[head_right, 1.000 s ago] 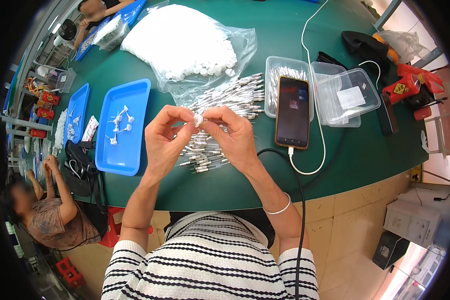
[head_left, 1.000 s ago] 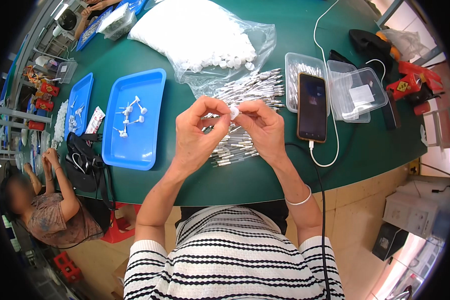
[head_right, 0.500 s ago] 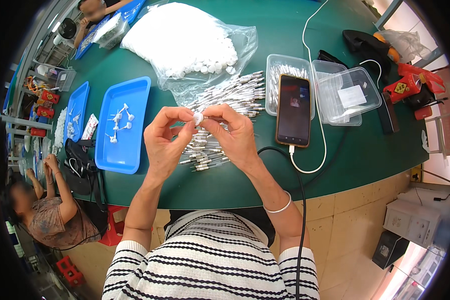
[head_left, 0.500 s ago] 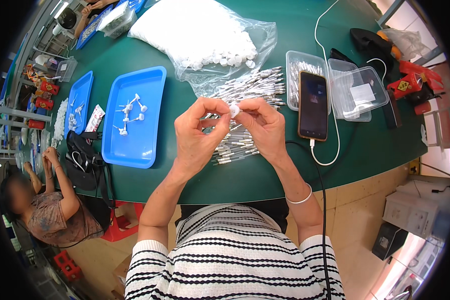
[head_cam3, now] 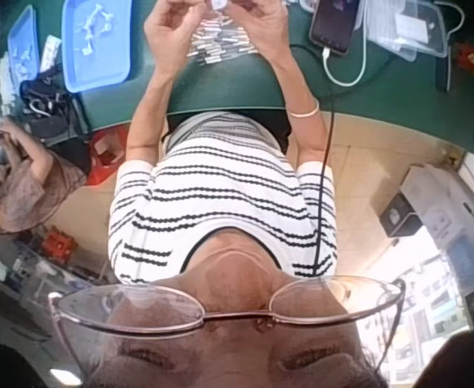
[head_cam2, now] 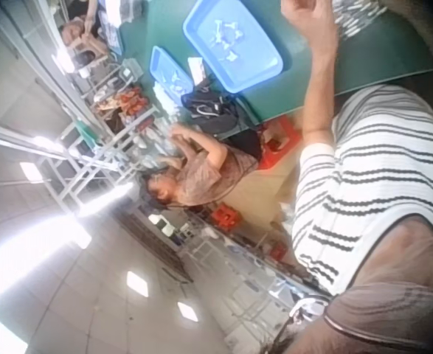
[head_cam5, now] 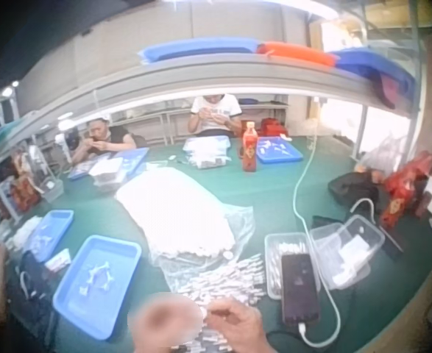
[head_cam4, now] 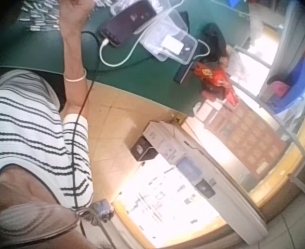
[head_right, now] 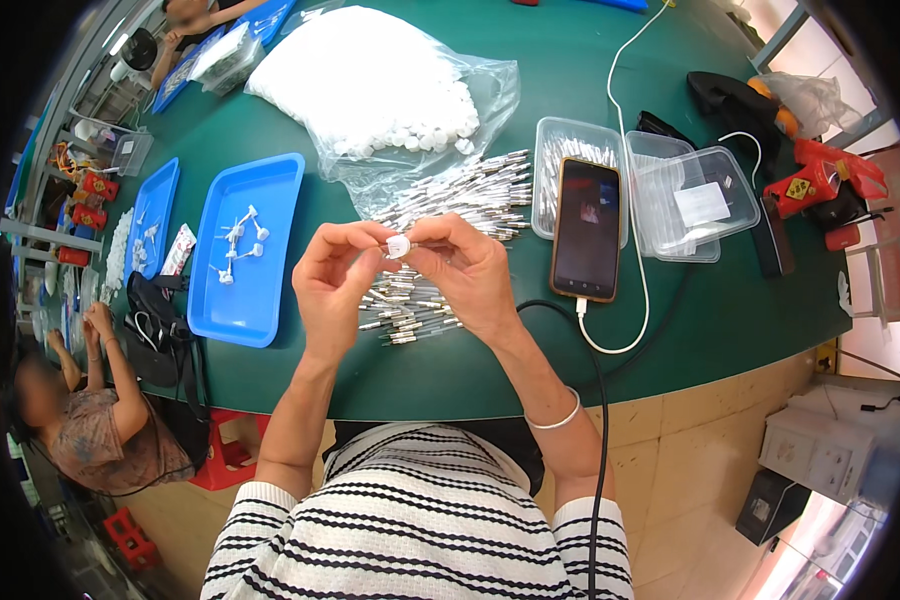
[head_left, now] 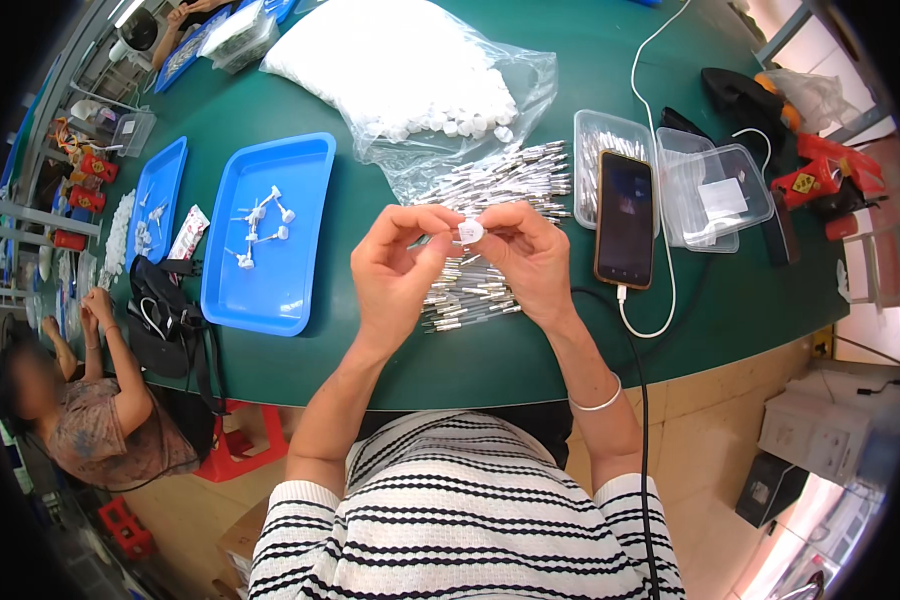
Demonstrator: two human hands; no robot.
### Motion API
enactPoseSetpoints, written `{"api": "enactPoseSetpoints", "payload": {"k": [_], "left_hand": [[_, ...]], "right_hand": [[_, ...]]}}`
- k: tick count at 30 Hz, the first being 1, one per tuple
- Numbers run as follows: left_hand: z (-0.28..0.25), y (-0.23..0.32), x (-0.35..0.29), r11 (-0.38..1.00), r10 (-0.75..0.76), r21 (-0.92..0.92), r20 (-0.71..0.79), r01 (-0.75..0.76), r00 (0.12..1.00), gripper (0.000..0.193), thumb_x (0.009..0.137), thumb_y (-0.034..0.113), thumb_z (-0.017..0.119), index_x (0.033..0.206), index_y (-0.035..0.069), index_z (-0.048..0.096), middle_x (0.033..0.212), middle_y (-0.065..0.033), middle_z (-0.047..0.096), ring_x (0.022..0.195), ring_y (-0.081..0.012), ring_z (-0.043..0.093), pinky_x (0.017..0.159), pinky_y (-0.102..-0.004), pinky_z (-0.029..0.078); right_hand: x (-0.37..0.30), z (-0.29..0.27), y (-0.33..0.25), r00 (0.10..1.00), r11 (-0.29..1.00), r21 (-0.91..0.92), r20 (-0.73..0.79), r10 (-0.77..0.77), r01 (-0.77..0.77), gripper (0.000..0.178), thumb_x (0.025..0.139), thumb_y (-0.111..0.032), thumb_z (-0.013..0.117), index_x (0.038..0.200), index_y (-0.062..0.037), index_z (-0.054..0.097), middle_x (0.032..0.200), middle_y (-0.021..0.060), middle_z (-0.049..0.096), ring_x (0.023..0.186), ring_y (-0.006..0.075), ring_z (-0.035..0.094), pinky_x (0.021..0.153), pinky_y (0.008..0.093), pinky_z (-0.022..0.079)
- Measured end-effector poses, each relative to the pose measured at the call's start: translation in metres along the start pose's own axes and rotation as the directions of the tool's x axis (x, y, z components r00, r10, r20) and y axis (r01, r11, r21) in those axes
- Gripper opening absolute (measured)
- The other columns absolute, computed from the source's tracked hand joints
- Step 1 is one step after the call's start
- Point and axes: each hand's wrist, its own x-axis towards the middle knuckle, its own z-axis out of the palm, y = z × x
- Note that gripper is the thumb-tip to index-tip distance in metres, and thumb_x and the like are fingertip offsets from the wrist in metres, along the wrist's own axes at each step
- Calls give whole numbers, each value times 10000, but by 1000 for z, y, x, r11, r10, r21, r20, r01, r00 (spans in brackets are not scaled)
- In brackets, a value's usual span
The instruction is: The person repeatedly picks up small white plastic caps and silver metal rods from a green table. They insert the rods into the caps by hand and place the assembled units into a blue tray. The process is repetitive and involves handling small parts one at a time.
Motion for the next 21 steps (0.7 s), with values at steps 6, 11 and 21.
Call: {"api": "enactPoseSetpoints", "payload": {"k": [6,11,21], "left_hand": [[-15,9,1,947,-293,-96,138,308,946,173,922,106,553,1010,-40,587,915,-112,644,776,-140,619,660,-285,559],[-20,14,8,921,-369,-65,161,383,915,171,920,126,570,961,-34,616,854,-88,656,718,-122,622,628,-266,556],[-30,19,16,910,-406,11,232,415,884,179,908,151,603,931,-26,620,819,-80,650,707,-123,637,615,-259,561]], "right_hand": [[0,2,-4,1000,1000,-20,7,-12,12,131,847,23,654,970,-9,626,904,32,613,853,97,589,762,228,490],[0,2,-4,999,999,-50,48,-9,11,129,842,24,655,965,-8,632,903,33,615,841,92,579,759,230,478],[0,2,-3,996,999,-31,84,-12,15,134,833,39,652,960,-3,638,910,36,624,849,100,585,781,238,474]]}}
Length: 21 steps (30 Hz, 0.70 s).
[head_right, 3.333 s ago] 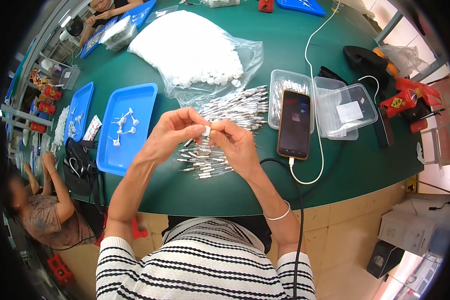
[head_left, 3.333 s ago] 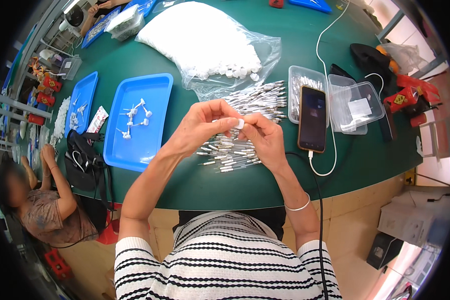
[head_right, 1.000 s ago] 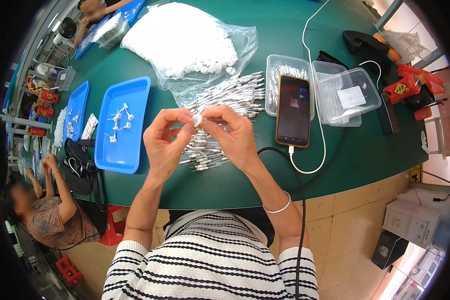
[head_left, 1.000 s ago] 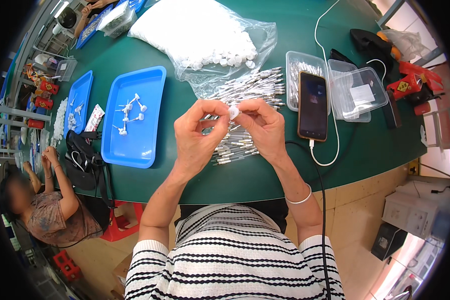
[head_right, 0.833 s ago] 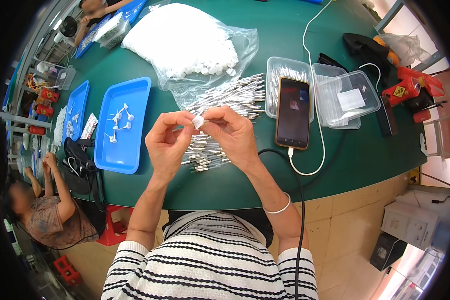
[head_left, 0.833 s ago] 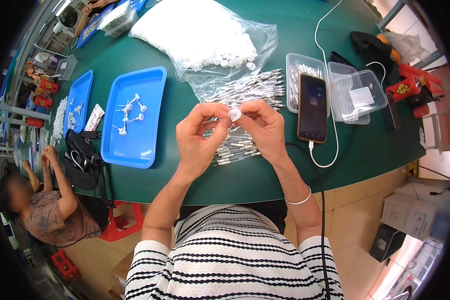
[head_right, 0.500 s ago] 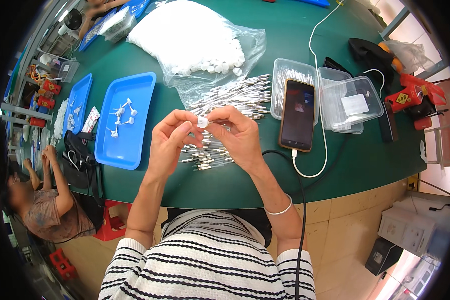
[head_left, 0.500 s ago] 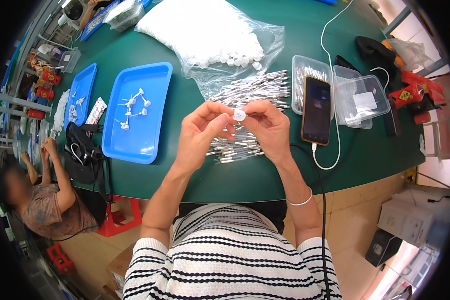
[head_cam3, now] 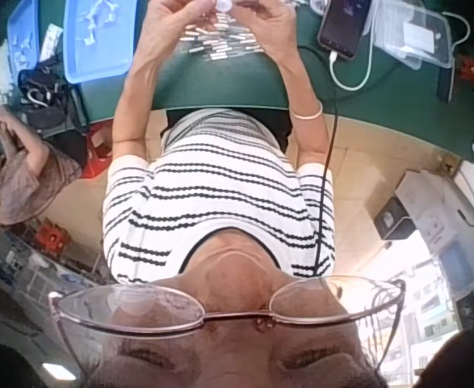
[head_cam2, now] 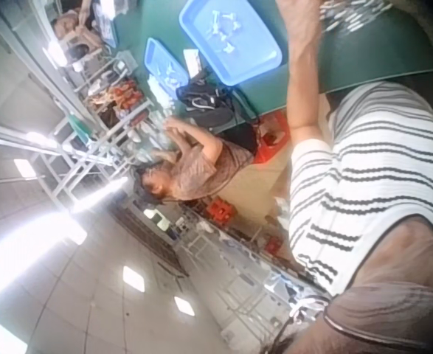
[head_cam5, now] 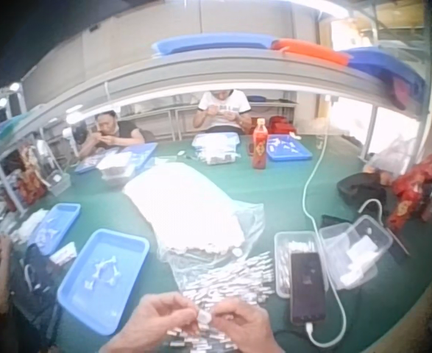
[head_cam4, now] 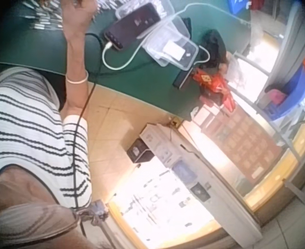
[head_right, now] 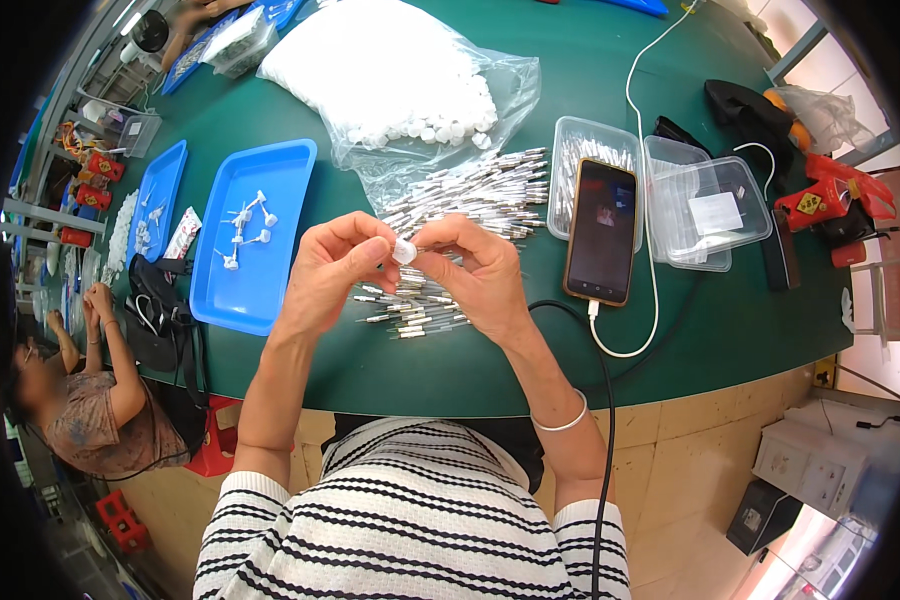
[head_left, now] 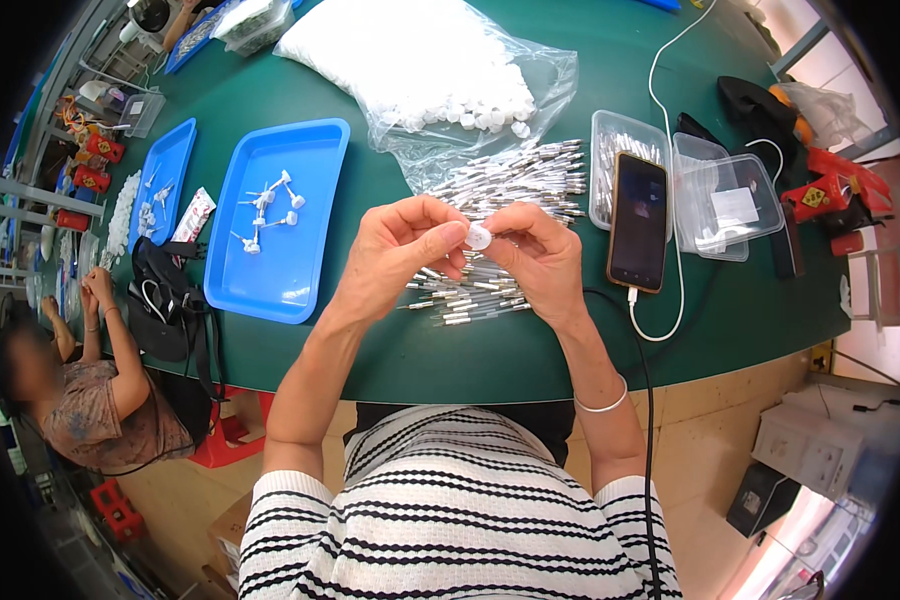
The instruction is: The person repeatedly picks up small white plastic caps and silver metal rods from a green table. They insert the rods into the caps by hand and place the assembled units into a blue tray. The process is repetitive and involves handling small parts one at a time.
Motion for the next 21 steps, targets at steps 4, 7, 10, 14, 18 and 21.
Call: {"api": "enactPoseSetpoints", "payload": {"k": [4,7,10,14,18,21], "left_hand": [[-5,5,3,1000,-28,-1,33,28,999,155,900,116,629,943,-32,643,812,-66,651,685,-105,632,611,-237,550],[-7,5,5,999,-24,32,51,22,998,157,902,117,626,944,-33,643,808,-63,649,681,-103,631,609,-233,547],[-7,1,5,1000,-17,8,46,17,999,156,906,117,622,947,-33,641,806,-62,647,677,-103,629,609,-234,547],[-1,-8,4,994,-21,-106,24,23,999,155,908,119,617,960,-26,632,810,-59,646,674,-100,622,609,-235,547],[8,-4,-2,992,-25,-121,-9,23,1000,158,902,126,624,965,-19,620,814,-58,643,674,-97,614,604,-232,546],[7,-3,-2,999,-20,-37,-1,20,1000,158,895,125,630,957,-20,616,816,-60,642,679,-98,612,604,-233,545]], "right_hand": [[0,-2,1,1000,1000,1,27,16,-16,133,830,28,661,958,0,639,906,39,629,854,105,590,790,245,478],[0,-3,1,999,1000,-12,41,11,-11,135,830,22,665,961,1,639,907,42,630,855,107,592,792,249,482],[0,-4,3,999,1000,-1,46,10,-10,136,833,20,663,966,0,640,909,43,631,859,109,597,792,250,485],[1,-2,1,1000,999,29,16,18,-19,133,837,20,663,967,-2,640,912,43,629,864,109,602,790,247,488],[0,0,-1,999,998,43,-13,44,-43,137,835,23,666,966,-3,638,915,43,626,861,109,602,789,246,490],[1,-2,-1,1000,1000,-24,11,13,-13,141,833,24,667,969,-1,638,915,44,625,862,109,602,791,247,490]]}}
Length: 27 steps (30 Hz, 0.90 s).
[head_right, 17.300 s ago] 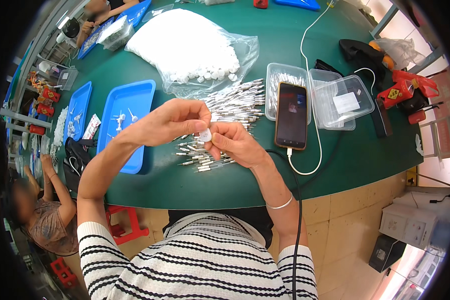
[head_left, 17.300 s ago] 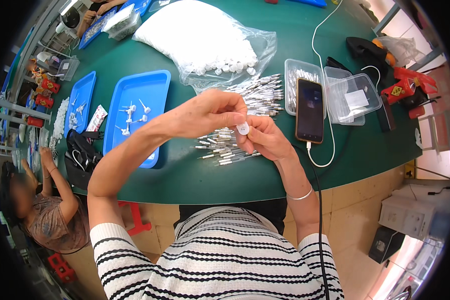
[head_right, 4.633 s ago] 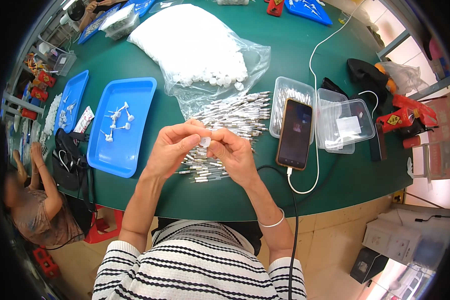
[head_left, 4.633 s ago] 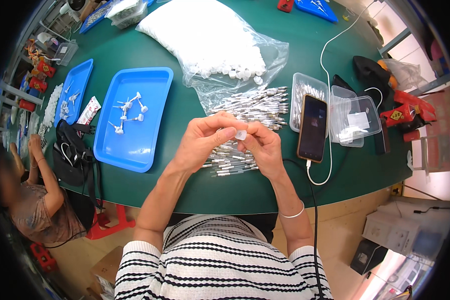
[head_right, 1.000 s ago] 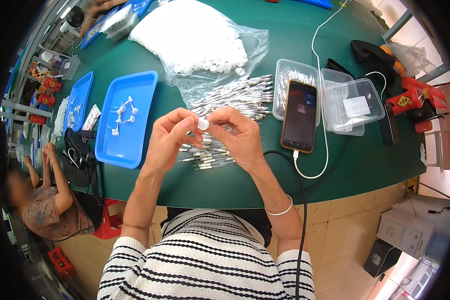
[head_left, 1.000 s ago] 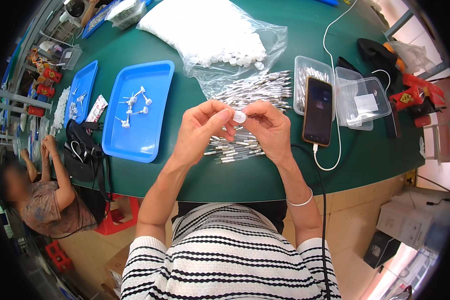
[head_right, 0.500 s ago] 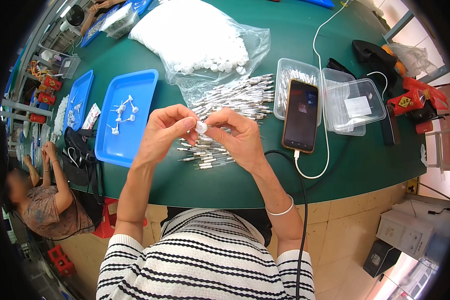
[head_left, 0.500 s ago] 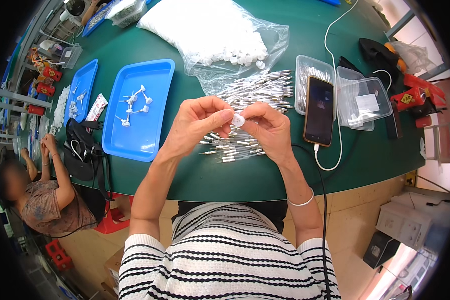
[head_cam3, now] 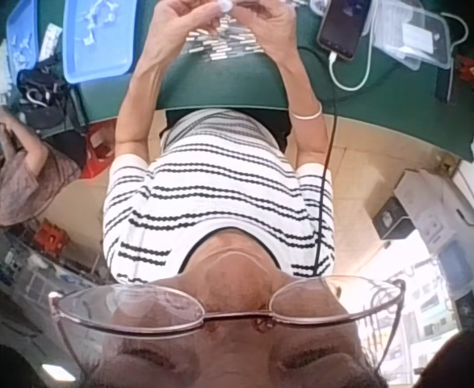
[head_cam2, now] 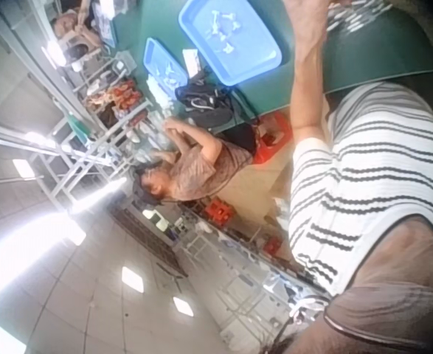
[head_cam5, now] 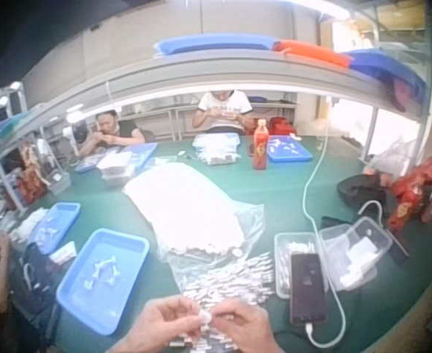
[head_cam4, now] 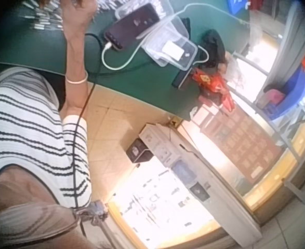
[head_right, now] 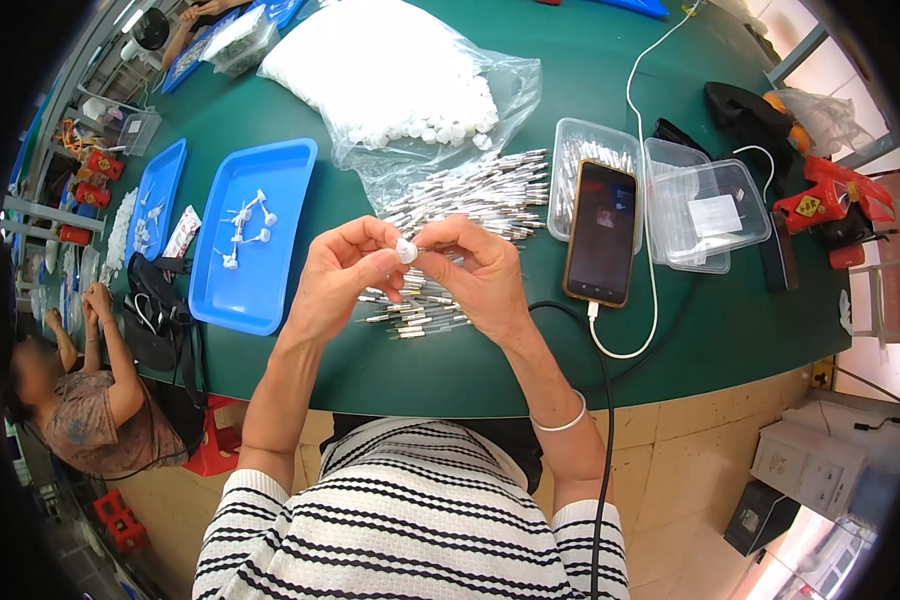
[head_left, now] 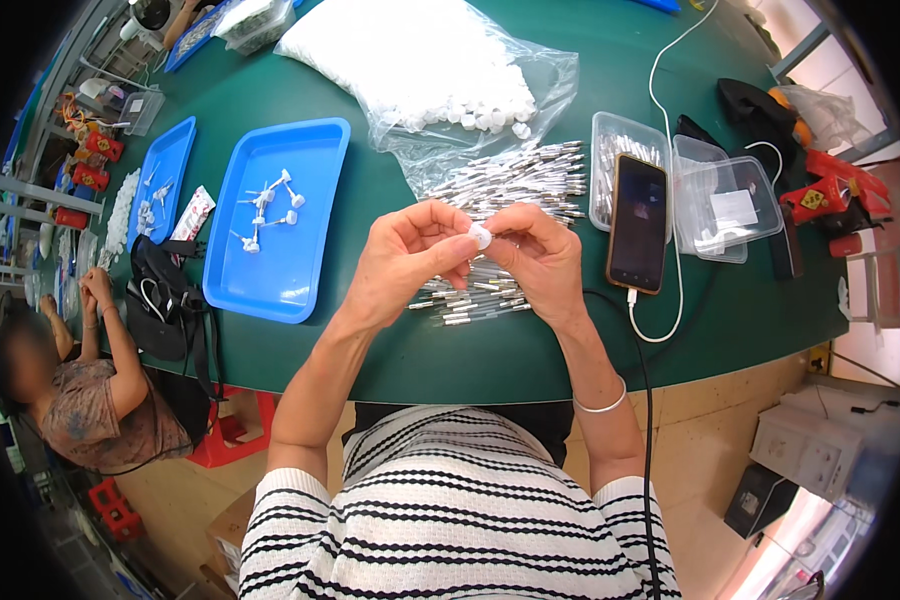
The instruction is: The person repeatedly picks up small white plastic caps and silver metal rods from a green table. They insert the rods into the caps by hand and place the assembled units into a blue tray. The process is repetitive and involves handling small parts one at a time.
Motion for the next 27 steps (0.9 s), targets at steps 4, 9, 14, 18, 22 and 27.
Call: {"api": "enactPoseSetpoints", "payload": {"k": [4,9,14,18,22,27], "left_hand": [[-3,0,1,998,-29,-50,20,30,999,149,892,117,634,953,-19,618,815,-67,644,676,-99,615,604,-234,545],[-8,-3,2,988,-79,-128,72,88,994,156,912,138,611,939,-15,623,803,-74,645,678,-106,622,605,-234,546],[-11,-3,0,981,-89,-163,76,100,993,188,934,170,579,920,-13,622,797,-75,641,680,-112,620,599,-239,547],[-8,1,-6,994,-80,-71,20,81,997,188,924,178,586,899,-6,610,793,-64,623,683,-107,608,585,-240,546],[-8,-6,-8,987,-51,-150,29,54,998,177,911,169,619,883,-5,597,753,-46,624,641,-92,608,552,-230,538],[-51,-3,-20,916,374,285,-346,-283,861,169,910,172,620,844,16,627,696,-21,608,581,-81,567,540,-234,473]], "right_hand": [[0,1,0,1000,999,43,-13,23,-23,136,835,30,661,965,2,637,917,47,623,863,109,602,791,248,489],[0,1,-3,1000,999,41,1,12,-12,130,835,38,656,958,4,639,913,47,622,864,111,603,790,251,487],[1,1,-3,998,998,38,27,57,-58,128,827,48,659,946,6,641,900,44,620,850,106,598,774,248,486],[-1,4,1,995,995,-13,17,103,-103,130,821,64,656,939,13,636,879,39,609,828,99,588,755,243,480],[-2,6,1,997,996,-62,49,63,-60,144,834,53,643,975,25,631,926,49,613,880,110,575,783,248,463],[4,6,-3,994,986,-159,-87,-64,50,216,872,4,616,1088,15,605,1032,70,625,964,127,560,851,266,442]]}}
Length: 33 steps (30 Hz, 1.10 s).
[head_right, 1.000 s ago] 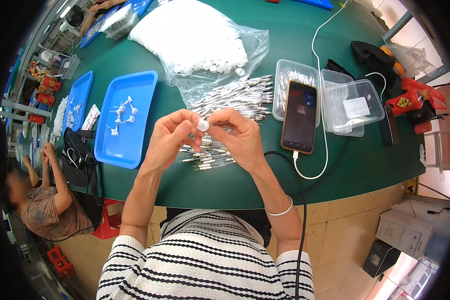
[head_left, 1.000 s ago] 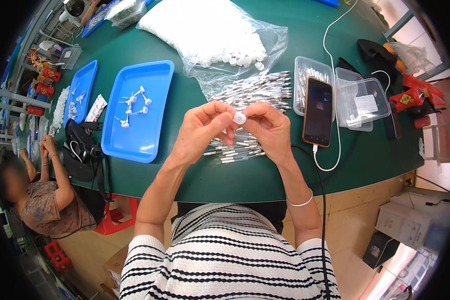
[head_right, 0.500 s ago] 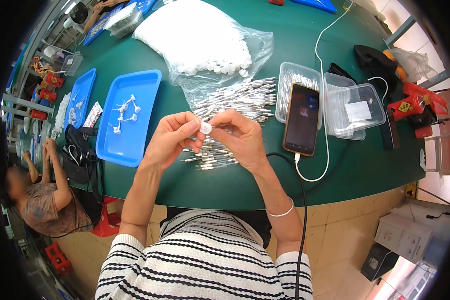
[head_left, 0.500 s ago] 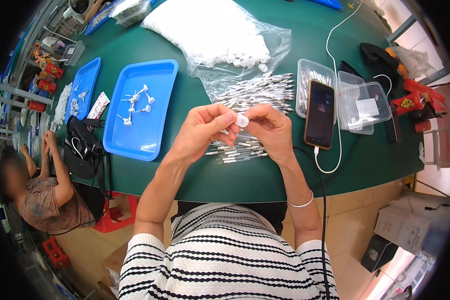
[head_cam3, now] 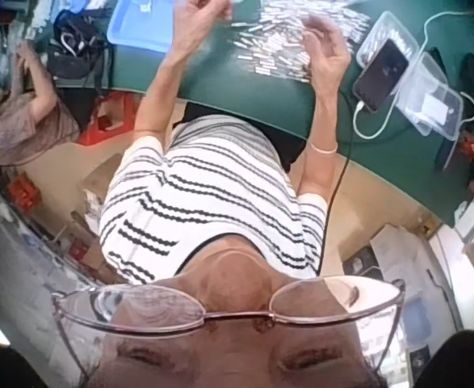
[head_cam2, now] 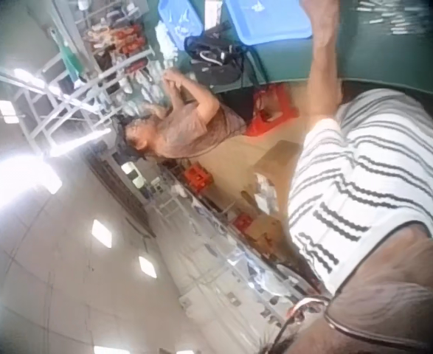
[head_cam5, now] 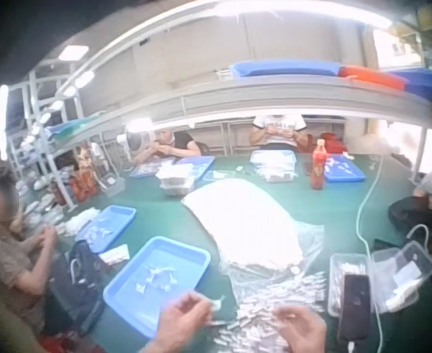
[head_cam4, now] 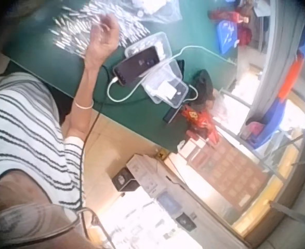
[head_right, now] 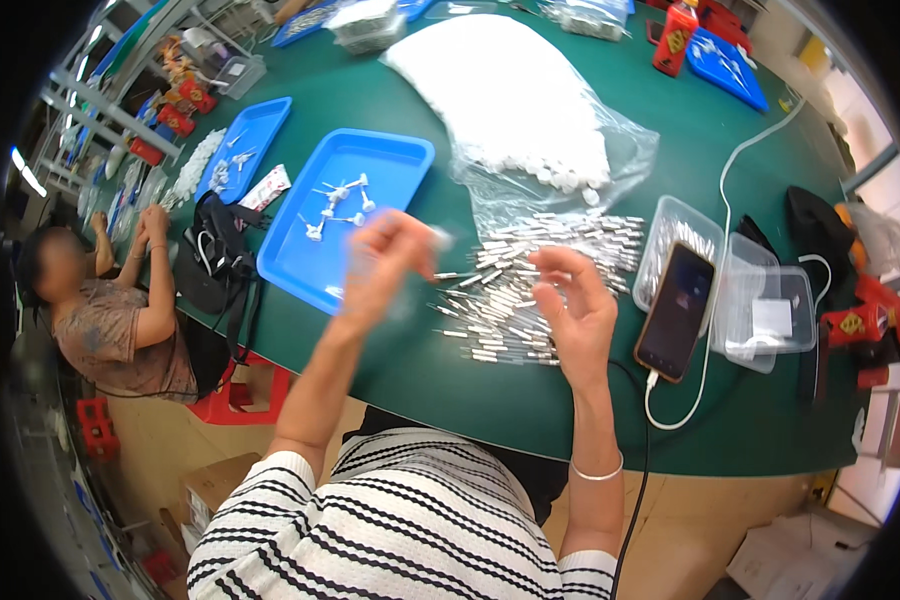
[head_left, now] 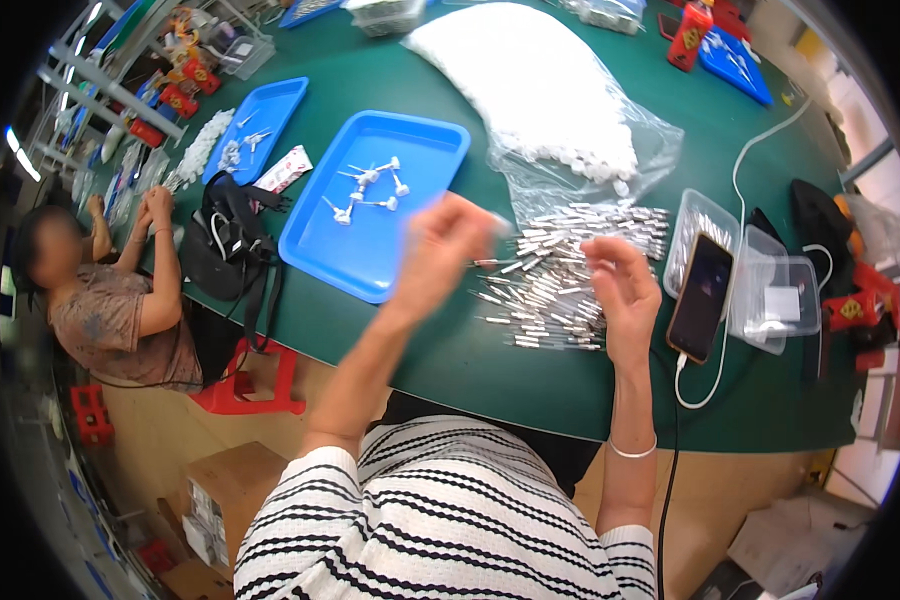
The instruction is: The person repeatedly picks up small white plastic caps and silver metal rods from a green table. They insert the rods into the caps by hand and place the assembled units into a blue tray. The process is repetitive and involves handling small parts one at a time.
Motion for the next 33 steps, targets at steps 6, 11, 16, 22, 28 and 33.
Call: {"api": "enactPoseSetpoints", "payload": {"k": [6,11,16,22,28,33], "left_hand": [[-99,1,30,380,371,924,-105,-47,923,125,831,157,680,831,34,665,791,-87,657,678,-200,611,610,-319,472],[-42,-11,14,527,308,805,119,-273,944,94,804,111,684,873,49,676,826,-82,648,795,-250,599,704,-358,465],[-10,-17,8,372,179,824,388,-427,904,91,765,68,700,846,55,659,825,-62,617,812,-255,555,734,-363,437],[-21,-23,1,343,30,840,439,-421,898,96,751,83,711,822,61,648,825,-60,609,826,-266,540,752,-379,421],[-21,-10,3,530,51,807,275,-260,960,86,778,52,684,845,23,640,789,-59,654,748,-194,613,686,-321,480],[21,17,-5,856,-48,506,285,-108,957,106,802,33,678,890,-11,636,803,-39,668,737,-97,624,693,-234,494]], "right_hand": [[4,-8,0,969,998,44,-246,-23,35,205,919,-83,594,1104,5,596,879,56,630,835,105,584,752,242,466],[2,-14,4,963,998,56,-270,-11,27,194,927,-84,581,1101,2,597,845,53,624,807,97,577,711,229,455],[3,-16,6,960,1000,16,-280,11,-7,187,931,-65,561,1102,4,595,832,51,622,761,82,556,693,219,449],[2,-10,7,976,998,58,-214,45,-33,188,927,-56,560,1103,-3,600,835,42,624,733,70,547,679,210,446],[-3,-5,4,980,987,46,-127,156,-151,174,914,-45,572,1078,-16,623,827,25,618,730,54,549,661,195,448],[-7,1,4,938,934,135,153,312,-332,286,864,-23,644,1149,-12,619,939,18,617,767,44,556,666,191,462]]}}
